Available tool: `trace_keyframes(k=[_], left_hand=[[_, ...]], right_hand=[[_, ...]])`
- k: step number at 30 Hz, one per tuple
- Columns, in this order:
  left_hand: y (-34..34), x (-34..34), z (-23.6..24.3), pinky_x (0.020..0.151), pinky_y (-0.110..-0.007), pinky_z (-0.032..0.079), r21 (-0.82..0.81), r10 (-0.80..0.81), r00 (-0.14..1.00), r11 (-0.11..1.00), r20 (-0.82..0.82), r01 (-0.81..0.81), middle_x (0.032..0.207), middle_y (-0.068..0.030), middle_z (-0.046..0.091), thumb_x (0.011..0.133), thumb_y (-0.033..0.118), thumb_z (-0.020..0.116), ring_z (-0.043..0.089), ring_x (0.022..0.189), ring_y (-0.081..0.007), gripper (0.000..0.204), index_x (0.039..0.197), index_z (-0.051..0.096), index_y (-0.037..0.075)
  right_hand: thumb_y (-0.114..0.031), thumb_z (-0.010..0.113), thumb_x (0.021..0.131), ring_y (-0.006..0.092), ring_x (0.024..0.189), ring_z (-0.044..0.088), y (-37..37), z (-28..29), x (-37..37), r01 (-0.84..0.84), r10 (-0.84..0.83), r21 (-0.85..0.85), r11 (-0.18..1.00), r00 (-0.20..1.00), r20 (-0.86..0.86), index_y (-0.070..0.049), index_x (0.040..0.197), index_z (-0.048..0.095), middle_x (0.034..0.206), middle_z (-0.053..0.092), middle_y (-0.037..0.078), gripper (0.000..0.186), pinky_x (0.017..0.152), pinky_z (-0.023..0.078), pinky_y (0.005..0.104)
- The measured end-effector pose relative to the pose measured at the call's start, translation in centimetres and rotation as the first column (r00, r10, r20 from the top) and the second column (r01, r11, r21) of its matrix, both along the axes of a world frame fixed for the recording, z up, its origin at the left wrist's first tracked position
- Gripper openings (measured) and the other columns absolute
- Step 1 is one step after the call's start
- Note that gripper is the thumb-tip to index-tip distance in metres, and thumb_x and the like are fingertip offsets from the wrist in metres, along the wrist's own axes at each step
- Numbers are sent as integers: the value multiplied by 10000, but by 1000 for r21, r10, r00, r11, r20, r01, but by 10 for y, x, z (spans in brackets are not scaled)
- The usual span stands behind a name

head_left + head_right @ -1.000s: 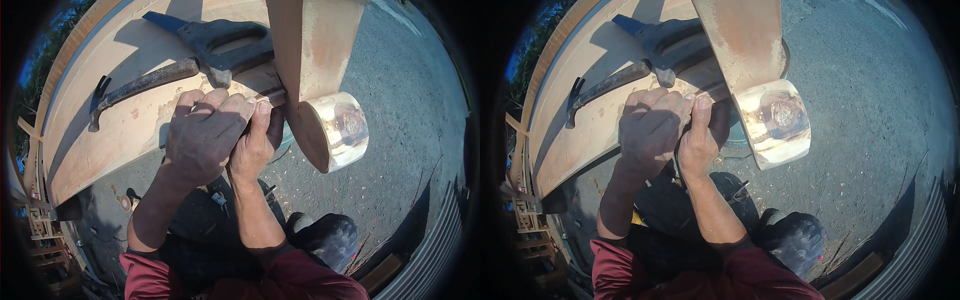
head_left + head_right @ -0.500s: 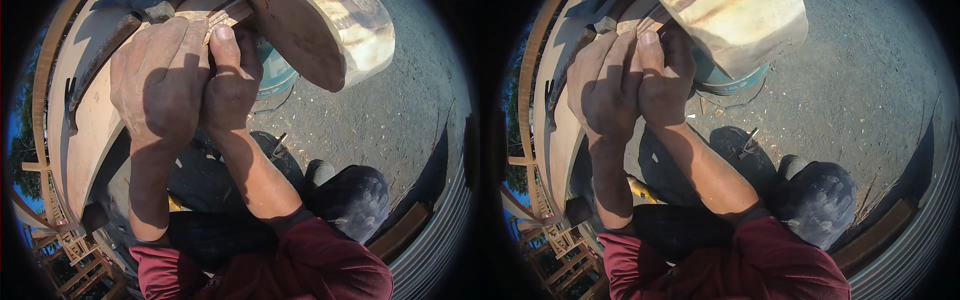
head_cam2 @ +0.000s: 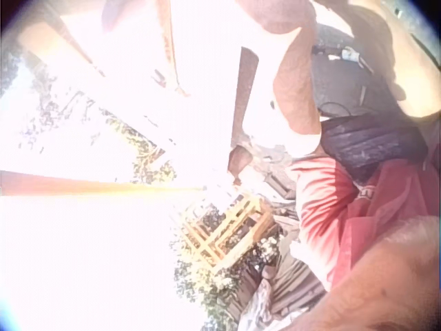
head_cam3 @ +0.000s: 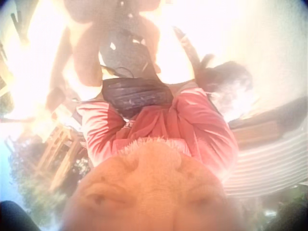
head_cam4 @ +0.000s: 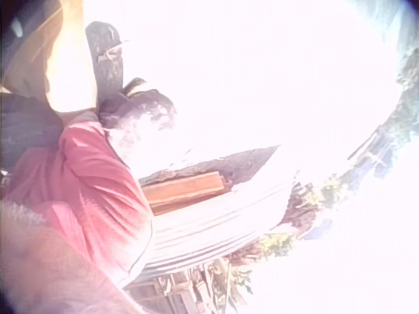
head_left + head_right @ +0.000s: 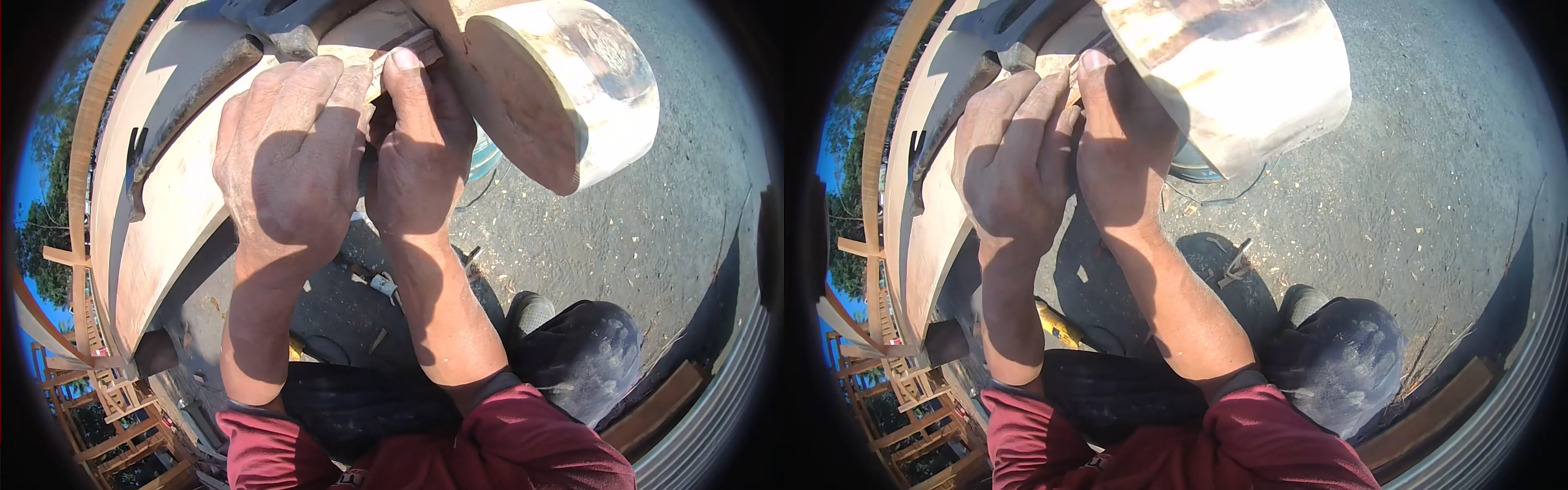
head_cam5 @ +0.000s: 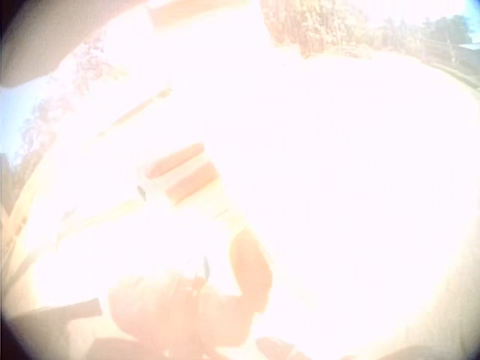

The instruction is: The person repairs a wooden bench by using a hammer to fit a wooden piece into a joint, applying glue to a small wooden shim, and inserting the shim into the gap at the base of the bench leg.

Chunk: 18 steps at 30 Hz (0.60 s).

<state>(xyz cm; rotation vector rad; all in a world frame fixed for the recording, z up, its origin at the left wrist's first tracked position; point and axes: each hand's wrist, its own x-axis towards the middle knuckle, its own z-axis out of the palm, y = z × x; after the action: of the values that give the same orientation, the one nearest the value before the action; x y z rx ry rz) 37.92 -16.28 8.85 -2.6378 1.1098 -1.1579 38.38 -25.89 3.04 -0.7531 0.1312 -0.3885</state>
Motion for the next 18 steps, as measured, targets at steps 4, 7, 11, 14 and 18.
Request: trace_keyframes(k=[4, 7, 11, 14, 18], left_hand=[[3, -5, 8, 847, -414, 542, -55, 24, 996, 998, -91, -29, 1130, -166, 677, 785, 57, 781, 668, 977, -348, 381, 1156, 703, 35], [5, -14, 20, 829, -409, 562, -184, 28, 960, 979, -277, -82, 1168, -158, 676, 778, 60, 800, 679, 996, -347, 524, 1268, 618, 34], [2, -13, 21, 809, -397, 565, -396, -26, 871, 897, -490, -196, 1180, -156, 669, 771, 72, 815, 685, 1004, -343, 567, 1289, 590, 21], [-6, -6, 28, 799, -366, 570, -357, 41, 909, 911, -415, -204, 1131, -154, 650, 779, 19, 787, 685, 956, -285, 426, 1178, 638, 19], [-17, -4, 27, 785, -338, 558, -415, 56, 911, 877, -410, -241, 1068, -139, 623, 765, -6, 786, 667, 945, -246, 324, 1057, 647, 1]], right_hand=[[-191, 627, 1006, 135, 893, 645, 1, 3, 2, -11, 10, -15, 1000, 1000, -15, -41, 1178, 647, 1018, 672, 50, 229, 789, 530, 290], [-171, 657, 988, 157, 936, 622, 8, 9, 5, -57, 47, 362, 931, 998, 36, 48, 1127, 644, 1036, 662, 110, 260, 833, 504, 304], [-124, 669, 981, 144, 974, 617, 7, -3, 7, -91, 74, 390, 916, 996, 59, 45, 1159, 638, 1068, 653, 86, 248, 858, 501, 281], [-162, 619, 1016, 170, 1082, 618, 4, -2, 5, -89, 77, 229, 969, 995, 60, 3, 1280, 576, 1176, 641, 94, 314, 929, 500, 328], [-204, 652, 1008, 138, 1019, 623, 3, 2, 1, -73, 75, 260, 963, 997, 0, -24, 1300, 576, 1151, 639, 66, 352, 858, 512, 292]])
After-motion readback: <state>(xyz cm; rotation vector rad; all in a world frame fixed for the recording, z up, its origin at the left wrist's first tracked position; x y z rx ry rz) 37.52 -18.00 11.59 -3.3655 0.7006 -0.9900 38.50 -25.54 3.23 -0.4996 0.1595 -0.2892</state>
